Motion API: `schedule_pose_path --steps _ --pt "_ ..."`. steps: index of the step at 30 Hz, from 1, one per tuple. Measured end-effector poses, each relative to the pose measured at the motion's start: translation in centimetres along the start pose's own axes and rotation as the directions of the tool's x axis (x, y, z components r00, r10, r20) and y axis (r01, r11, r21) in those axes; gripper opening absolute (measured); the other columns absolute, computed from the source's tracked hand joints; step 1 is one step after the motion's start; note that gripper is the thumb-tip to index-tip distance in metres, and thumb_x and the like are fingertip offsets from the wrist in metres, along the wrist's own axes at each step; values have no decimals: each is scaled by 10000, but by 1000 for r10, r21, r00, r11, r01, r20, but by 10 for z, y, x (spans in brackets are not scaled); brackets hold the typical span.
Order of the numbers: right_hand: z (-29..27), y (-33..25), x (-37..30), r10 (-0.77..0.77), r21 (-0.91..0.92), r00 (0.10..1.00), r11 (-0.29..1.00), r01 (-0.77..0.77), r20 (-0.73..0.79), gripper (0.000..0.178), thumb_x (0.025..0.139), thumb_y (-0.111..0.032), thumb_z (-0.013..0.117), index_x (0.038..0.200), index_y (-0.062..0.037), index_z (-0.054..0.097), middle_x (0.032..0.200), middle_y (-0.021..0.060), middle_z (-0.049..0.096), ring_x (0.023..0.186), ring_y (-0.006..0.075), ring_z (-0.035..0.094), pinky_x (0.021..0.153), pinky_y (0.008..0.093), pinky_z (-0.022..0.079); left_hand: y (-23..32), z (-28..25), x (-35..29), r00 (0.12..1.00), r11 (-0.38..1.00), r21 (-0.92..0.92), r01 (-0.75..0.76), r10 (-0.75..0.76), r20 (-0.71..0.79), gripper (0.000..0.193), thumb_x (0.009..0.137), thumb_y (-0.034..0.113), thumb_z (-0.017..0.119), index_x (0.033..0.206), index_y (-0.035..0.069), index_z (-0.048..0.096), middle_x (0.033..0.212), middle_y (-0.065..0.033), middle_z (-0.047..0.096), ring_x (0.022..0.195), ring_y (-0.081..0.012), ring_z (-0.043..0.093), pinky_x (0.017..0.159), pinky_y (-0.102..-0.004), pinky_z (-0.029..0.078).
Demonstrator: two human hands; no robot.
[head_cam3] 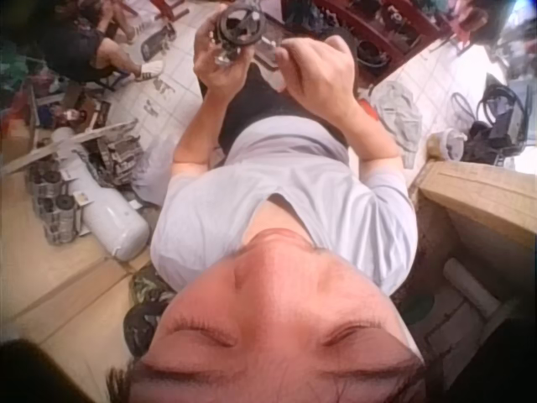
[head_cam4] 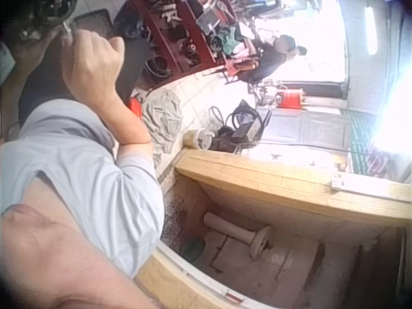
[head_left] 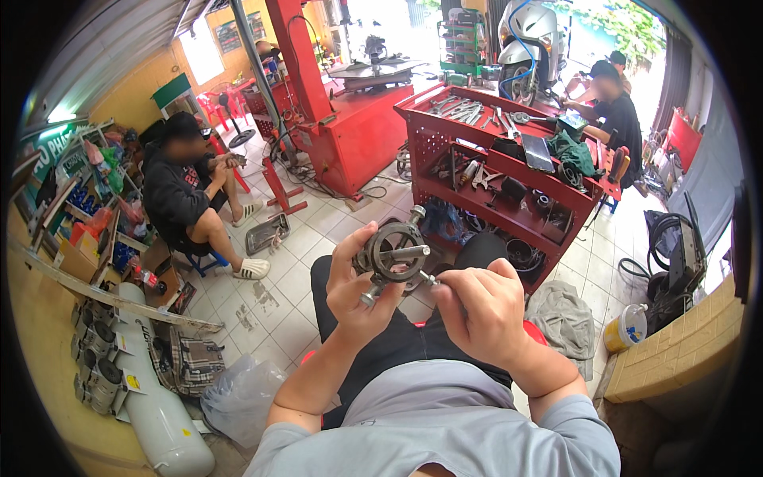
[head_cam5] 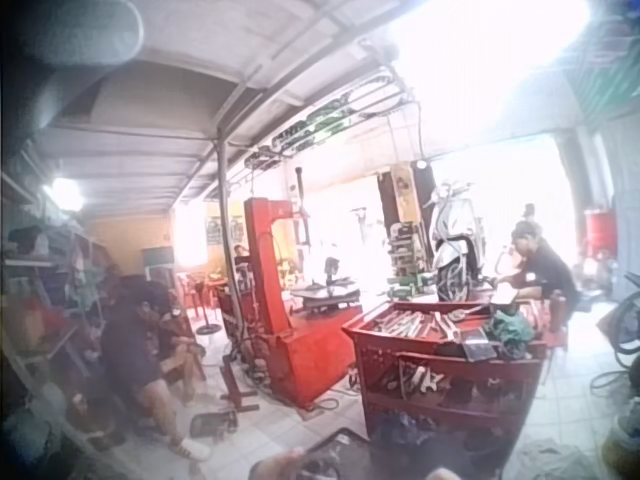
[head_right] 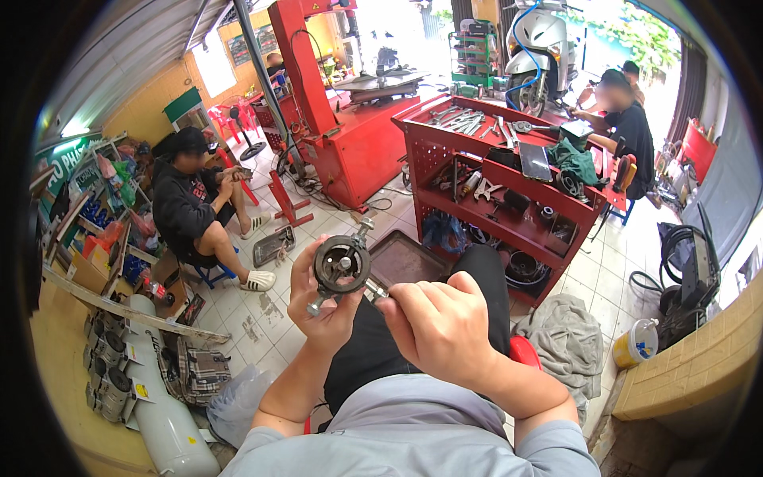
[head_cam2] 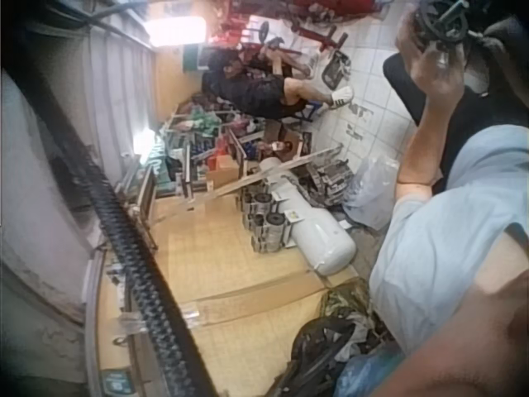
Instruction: The person sits in a workshop and assembles a mechanical component, likely a carburetor, using a small screwdriver. They repeatedly insert and tighten screws into the metal housing while holding the part in their hands.
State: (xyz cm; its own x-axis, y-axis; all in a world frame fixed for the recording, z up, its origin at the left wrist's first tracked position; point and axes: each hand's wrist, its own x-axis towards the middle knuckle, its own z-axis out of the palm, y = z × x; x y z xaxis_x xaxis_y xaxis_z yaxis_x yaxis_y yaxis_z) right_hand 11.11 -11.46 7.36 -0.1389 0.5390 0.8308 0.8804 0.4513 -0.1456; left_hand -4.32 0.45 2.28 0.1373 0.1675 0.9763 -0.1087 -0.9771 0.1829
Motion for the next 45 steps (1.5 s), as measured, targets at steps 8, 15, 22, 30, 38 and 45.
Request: schedule_pose_path --steps 8,15,22,30,38,45 --pt "3 -1 0 39 20 999 999 -38 -30 221 802 -227 703 880 -63 578 631 9 574 503 163 542 533 311 314 2 17 -7 942 927 -303 221 -283 -179 374 709 -69 756 1028 92 649 1259 -316 484 1111 -394 583 820 -387 553" --pt "0 -4 6 30 26 999 999 -29 -22 209 791 -211 708 861 -65 576 617 2 560 492 165 529 533 305 314 5 7 -6 960 959 -38 281 -280 31 704 700 -75 768 1263 252 499 1280 -312 471 1119 -400 576 831 -409 545" --pt "-2 1 2 18 -14 1000 1000 -17 26 218 777 -207 720 857 -62 578 638 11 568 519 165 544 538 305 328 -4 12 -16 978 961 -211 176 -195 -72 564 726 -72 746 1198 193 590 1324 -279 425 1186 -393 520 878 -404 546" --pt "2 3 2 -16 5 999 1000 16 34 241 766 -217 731 861 -57 576 640 15 568 525 173 548 533 312 329 -4 11 -13 990 968 -224 114 -130 -57 704 721 -107 728 1271 296 555 1343 -269 401 1215 -390 495 909 -426 536" --pt "4 -1 0 30 47 1000 998 -29 -8 240 784 -217 715 871 -52 565 637 17 567 519 173 541 534 316 326 -4 11 -12 990 973 -201 117 -131 -59 742 711 -106 740 1281 323 536 1343 -274 403 1226 -402 481 896 -443 535" --pt "-3 -5 6 46 48 999 998 -46 -6 219 795 -223 706 854 -66 566 624 11 559 514 163 536 532 314 328 0 7 -7 995 989 -107 100 -101 -2 727 716 -83 750 1285 312 530 1333 -273 413 1214 -402 492 882 -432 544"
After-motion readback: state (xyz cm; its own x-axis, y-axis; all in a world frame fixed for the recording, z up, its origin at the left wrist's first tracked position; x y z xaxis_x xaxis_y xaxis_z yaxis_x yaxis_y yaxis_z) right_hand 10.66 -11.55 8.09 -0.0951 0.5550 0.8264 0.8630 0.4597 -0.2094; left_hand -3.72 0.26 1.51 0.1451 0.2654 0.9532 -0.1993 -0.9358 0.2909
